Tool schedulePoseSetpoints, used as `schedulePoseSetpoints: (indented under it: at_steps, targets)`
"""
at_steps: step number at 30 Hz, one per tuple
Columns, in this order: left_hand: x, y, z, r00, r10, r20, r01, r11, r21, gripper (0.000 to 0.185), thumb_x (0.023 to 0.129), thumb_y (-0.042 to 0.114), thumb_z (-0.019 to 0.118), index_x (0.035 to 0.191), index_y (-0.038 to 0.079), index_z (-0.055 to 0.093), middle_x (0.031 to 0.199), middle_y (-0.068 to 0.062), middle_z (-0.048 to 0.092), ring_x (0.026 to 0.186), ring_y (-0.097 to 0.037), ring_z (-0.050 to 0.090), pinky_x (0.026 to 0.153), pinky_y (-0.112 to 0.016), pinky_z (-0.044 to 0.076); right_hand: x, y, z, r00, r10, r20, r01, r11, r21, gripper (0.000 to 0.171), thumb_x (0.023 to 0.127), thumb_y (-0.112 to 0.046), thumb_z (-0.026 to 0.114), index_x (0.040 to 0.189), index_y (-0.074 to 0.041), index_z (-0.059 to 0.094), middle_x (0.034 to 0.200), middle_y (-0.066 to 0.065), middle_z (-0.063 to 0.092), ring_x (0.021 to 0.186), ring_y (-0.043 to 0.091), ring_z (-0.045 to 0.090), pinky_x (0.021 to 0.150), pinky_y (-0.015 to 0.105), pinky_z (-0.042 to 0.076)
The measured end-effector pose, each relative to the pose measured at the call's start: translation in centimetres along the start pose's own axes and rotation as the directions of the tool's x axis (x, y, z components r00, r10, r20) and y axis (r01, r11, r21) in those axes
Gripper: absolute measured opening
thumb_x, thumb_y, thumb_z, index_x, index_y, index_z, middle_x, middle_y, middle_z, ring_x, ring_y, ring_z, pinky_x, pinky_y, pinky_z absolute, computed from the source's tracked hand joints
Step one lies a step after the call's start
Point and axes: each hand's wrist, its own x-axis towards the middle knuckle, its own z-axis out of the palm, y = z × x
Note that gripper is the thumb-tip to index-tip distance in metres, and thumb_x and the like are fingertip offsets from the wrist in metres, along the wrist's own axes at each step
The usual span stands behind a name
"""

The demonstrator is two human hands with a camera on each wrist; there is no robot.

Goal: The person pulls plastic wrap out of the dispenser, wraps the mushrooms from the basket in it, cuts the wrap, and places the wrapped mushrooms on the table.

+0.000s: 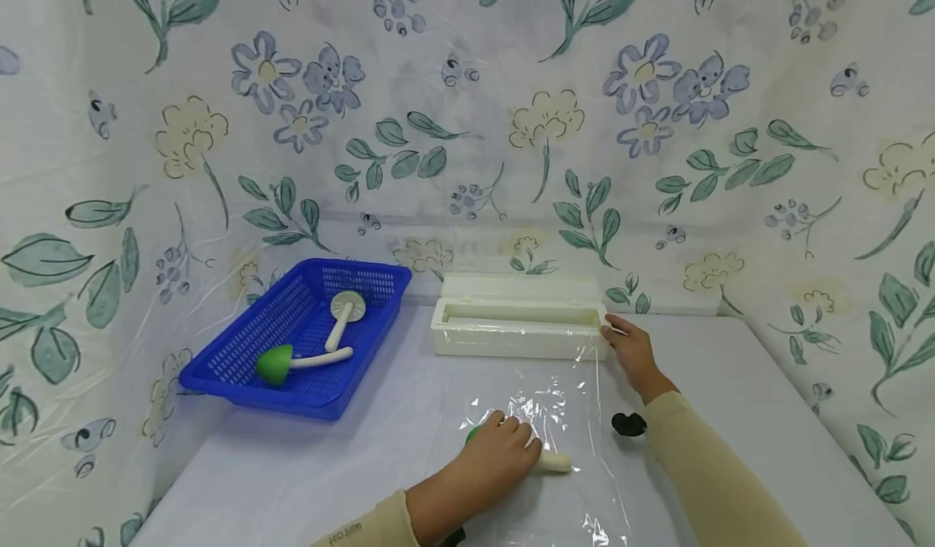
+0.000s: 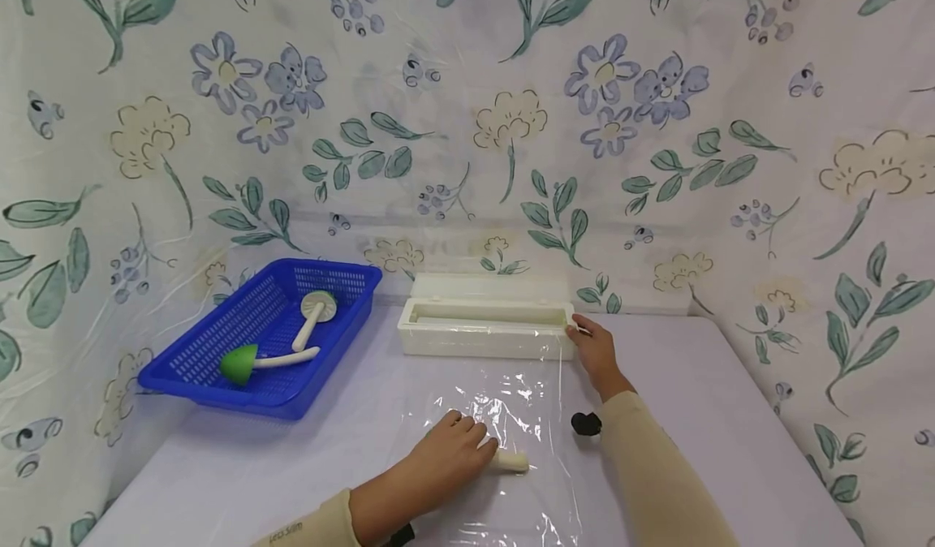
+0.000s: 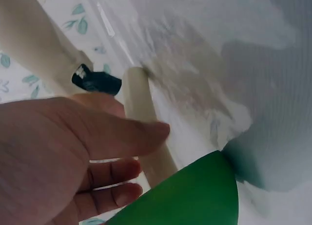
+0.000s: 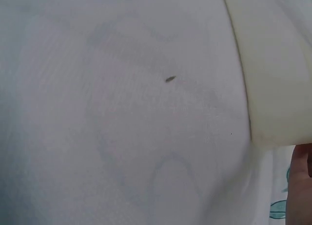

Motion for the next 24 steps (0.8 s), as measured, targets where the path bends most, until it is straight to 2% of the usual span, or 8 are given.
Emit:
schedulePoseSetpoints:
  at_steps: [4,7,9,12,15,19,22,24]
  targets:
    - [-0.4,-0.7,-0.2,0.998,0.012,-0.061,-0.016,0.997,-0.075,0.020,0.085,0.025,0.072,0.105,0.023,0.067,0.088,0.006,0.058,0.079,-0.011,0.054,0.072,-0.029,0.041,0.1,0.1,-0.5,0.997,-0.042,0.064,0.048,0.994,-0.096,0.052,0.104,-0.024,0.048,0.148,0.000,0.036,0.151,0.021,0.033,0.134,0.037,0.039,0.106,0.048,0.034]
    - [-1.2,-1.3,-0.3,0.993,0.019,-0.118,-0.038,0.986,-0.160,0.021,0.083,0.020,0.073,0.103,0.021,0.066,0.085,0.006,0.055,0.077,-0.011,0.052,0.072,-0.027,0.040,-0.2,-0.1,-1.4,0.992,-0.063,0.114,0.086,0.973,-0.214,0.057,0.104,-0.028,0.048,0.149,0.002,0.031,0.149,0.025,0.032,0.132,0.041,0.039,0.104,0.051,0.036]
    - [-2.0,-1.9,-0.2,0.990,0.023,-0.142,-0.051,0.979,-0.199,0.018,0.081,0.017,0.073,0.097,0.020,0.065,0.083,0.006,0.052,0.075,-0.011,0.050,0.071,-0.026,0.040,-0.7,-0.6,-2.0,0.987,-0.084,0.134,0.123,0.942,-0.314,0.060,0.103,-0.029,0.050,0.149,0.003,0.028,0.148,0.027,0.031,0.131,0.044,0.039,0.102,0.053,0.038]
    - [-3.8,-2.6,-0.1,0.986,0.031,-0.161,-0.069,0.969,-0.238,0.013,0.080,0.017,0.073,0.087,0.019,0.062,0.079,0.007,0.049,0.072,-0.011,0.047,0.064,-0.024,0.038,-2.4,-1.5,-2.9,0.980,-0.140,0.143,0.191,0.870,-0.454,0.058,0.100,-0.024,0.056,0.146,0.003,0.034,0.145,0.028,0.033,0.128,0.046,0.041,0.098,0.055,0.040]
    - [-5.7,-3.4,-0.1,0.992,0.039,-0.116,-0.072,0.955,-0.289,0.016,0.079,0.023,0.074,0.078,0.020,0.058,0.072,0.009,0.044,0.067,-0.009,0.044,0.057,-0.022,0.033,-4.9,-2.1,-3.3,0.959,-0.219,0.181,0.283,0.794,-0.537,0.046,0.096,-0.016,0.062,0.136,0.002,0.048,0.137,0.025,0.044,0.120,0.043,0.048,0.094,0.053,0.045]
    - [-8.2,-3.9,-0.6,0.997,0.065,0.048,-0.038,0.901,-0.433,0.026,0.075,0.040,0.078,0.074,0.024,0.059,0.068,0.014,0.040,0.061,-0.003,0.039,0.054,-0.020,0.029,-9.0,-2.0,-3.5,0.892,-0.305,0.334,0.445,0.721,-0.532,0.027,0.092,-0.016,0.069,0.115,-0.004,0.065,0.115,0.009,0.062,0.102,0.031,0.061,0.085,0.043,0.052]
    - [-9.7,-3.9,-1.0,0.974,0.101,0.203,0.037,0.814,-0.579,0.023,0.073,0.043,0.080,0.078,0.026,0.064,0.068,0.019,0.042,0.059,0.000,0.038,0.054,-0.018,0.032,-12.1,-1.7,-3.5,0.797,-0.305,0.522,0.562,0.692,-0.453,0.021,0.089,-0.024,0.072,0.104,-0.010,0.068,0.102,-0.002,0.065,0.090,0.019,0.063,0.077,0.035,0.053]
    - [-10.3,-3.8,-1.2,0.953,0.118,0.280,0.096,0.757,-0.646,0.020,0.073,0.039,0.081,0.081,0.027,0.067,0.068,0.020,0.043,0.058,0.001,0.039,0.054,-0.017,0.035,-14.0,-1.6,-3.7,0.731,-0.256,0.632,0.599,0.685,-0.416,0.021,0.087,-0.031,0.074,0.100,-0.015,0.069,0.096,-0.010,0.064,0.086,0.011,0.061,0.073,0.031,0.052]
